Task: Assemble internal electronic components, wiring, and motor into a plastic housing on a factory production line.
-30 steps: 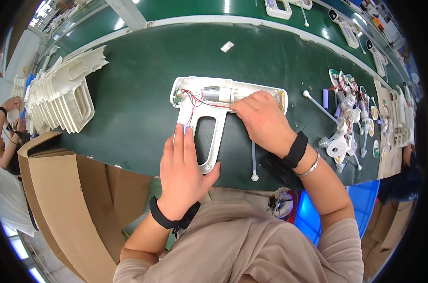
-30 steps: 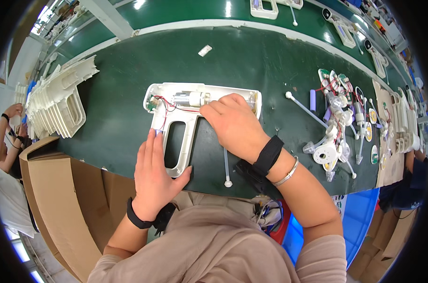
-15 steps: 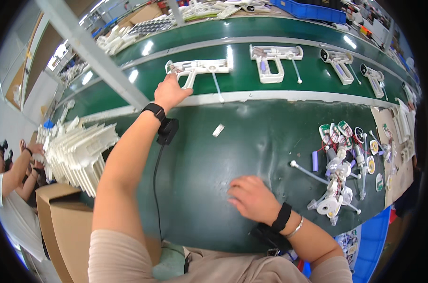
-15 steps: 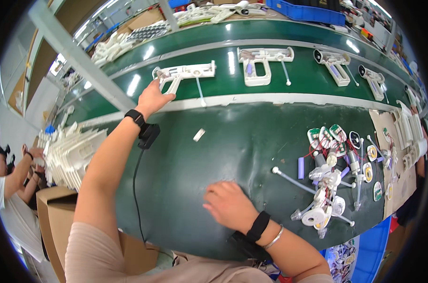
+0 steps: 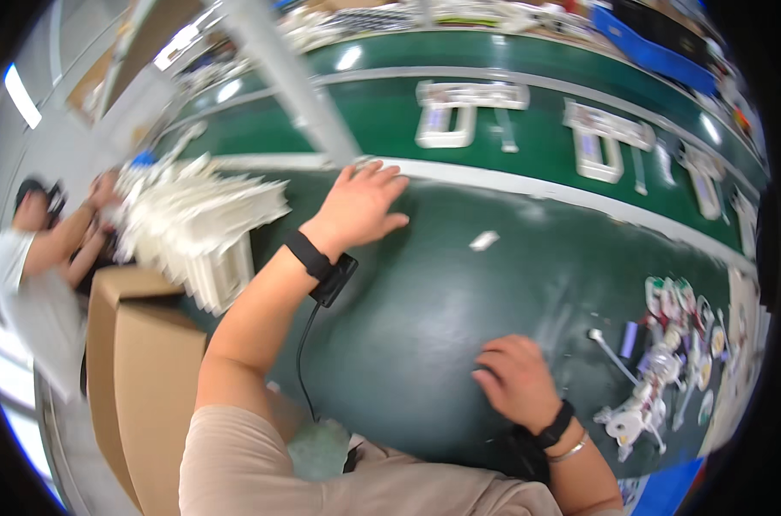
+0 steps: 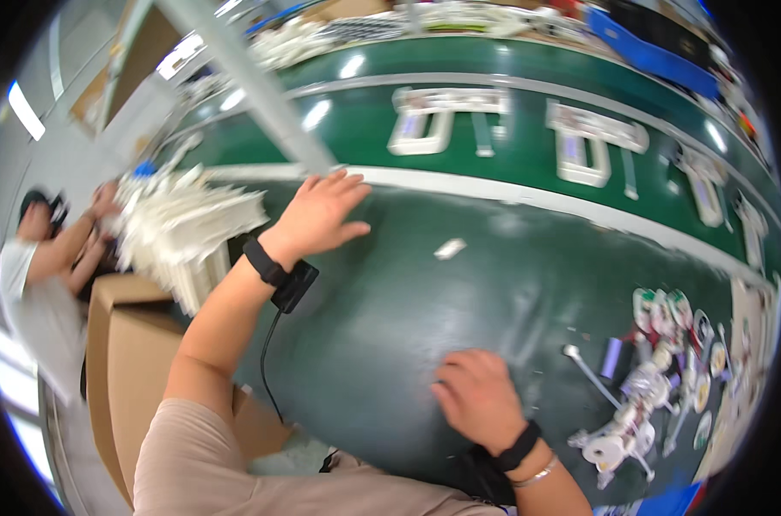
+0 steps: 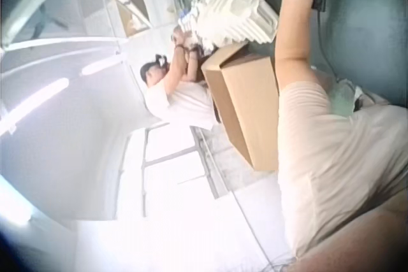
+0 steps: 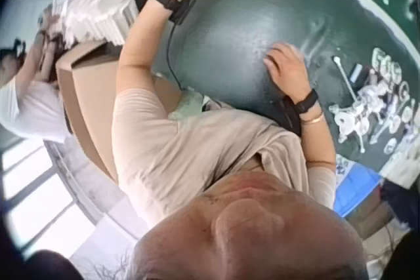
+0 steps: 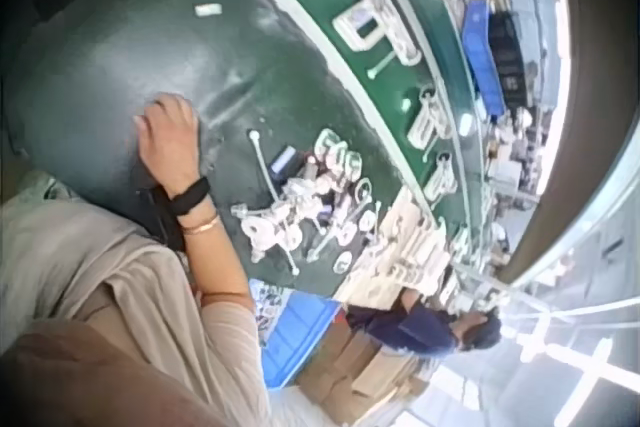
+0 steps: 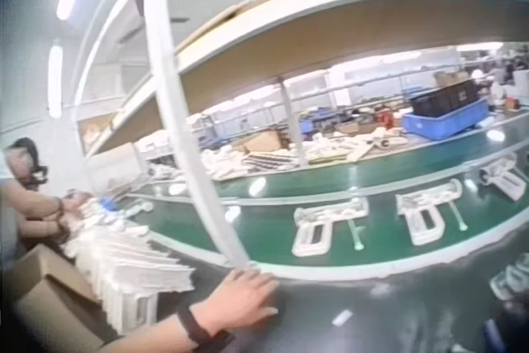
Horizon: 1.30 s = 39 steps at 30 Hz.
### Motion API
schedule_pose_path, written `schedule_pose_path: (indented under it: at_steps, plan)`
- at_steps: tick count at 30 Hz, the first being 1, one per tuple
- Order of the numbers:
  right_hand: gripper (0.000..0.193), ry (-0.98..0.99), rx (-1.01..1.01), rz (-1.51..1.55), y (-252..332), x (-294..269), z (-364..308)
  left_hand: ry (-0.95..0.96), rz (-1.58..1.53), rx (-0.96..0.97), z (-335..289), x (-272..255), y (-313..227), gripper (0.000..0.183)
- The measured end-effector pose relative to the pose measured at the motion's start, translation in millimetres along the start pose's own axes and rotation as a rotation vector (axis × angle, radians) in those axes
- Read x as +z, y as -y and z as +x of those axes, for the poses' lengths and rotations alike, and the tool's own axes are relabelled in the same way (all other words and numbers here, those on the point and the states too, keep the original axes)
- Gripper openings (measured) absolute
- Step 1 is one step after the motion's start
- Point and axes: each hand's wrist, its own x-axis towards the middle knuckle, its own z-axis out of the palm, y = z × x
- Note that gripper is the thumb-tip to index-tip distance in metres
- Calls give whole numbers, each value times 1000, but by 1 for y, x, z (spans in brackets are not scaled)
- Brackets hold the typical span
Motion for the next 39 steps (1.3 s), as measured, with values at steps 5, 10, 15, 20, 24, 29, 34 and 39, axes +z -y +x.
schedule_pose_path:
  at_steps: [5,10,15,20,24,29,34,39]
  plan:
    - [17,-36,4,3,13,0,2,-41,560,-509,-126,-25,60,84]
    - [16,-54,-12,8,17,6,1,-16,921,-403,-156,9,110,56]
    - [14,-64,-36,-20,22,5,-2,23,848,-344,-120,-1,98,33]
    - [9,-205,38,119,19,0,-8,1,-209,77,-77,-48,-44,63]
    - [9,-446,-40,-83,49,-44,-28,211,-441,259,-54,-34,-131,70]
    - [28,-351,114,-532,50,-119,-83,205,-379,200,-41,-24,-140,65]
    - [63,-239,416,-682,8,-116,-147,-36,-441,479,-29,-57,-159,51]
    - [56,-203,484,-797,17,-115,-160,94,-542,624,7,-82,-228,42]
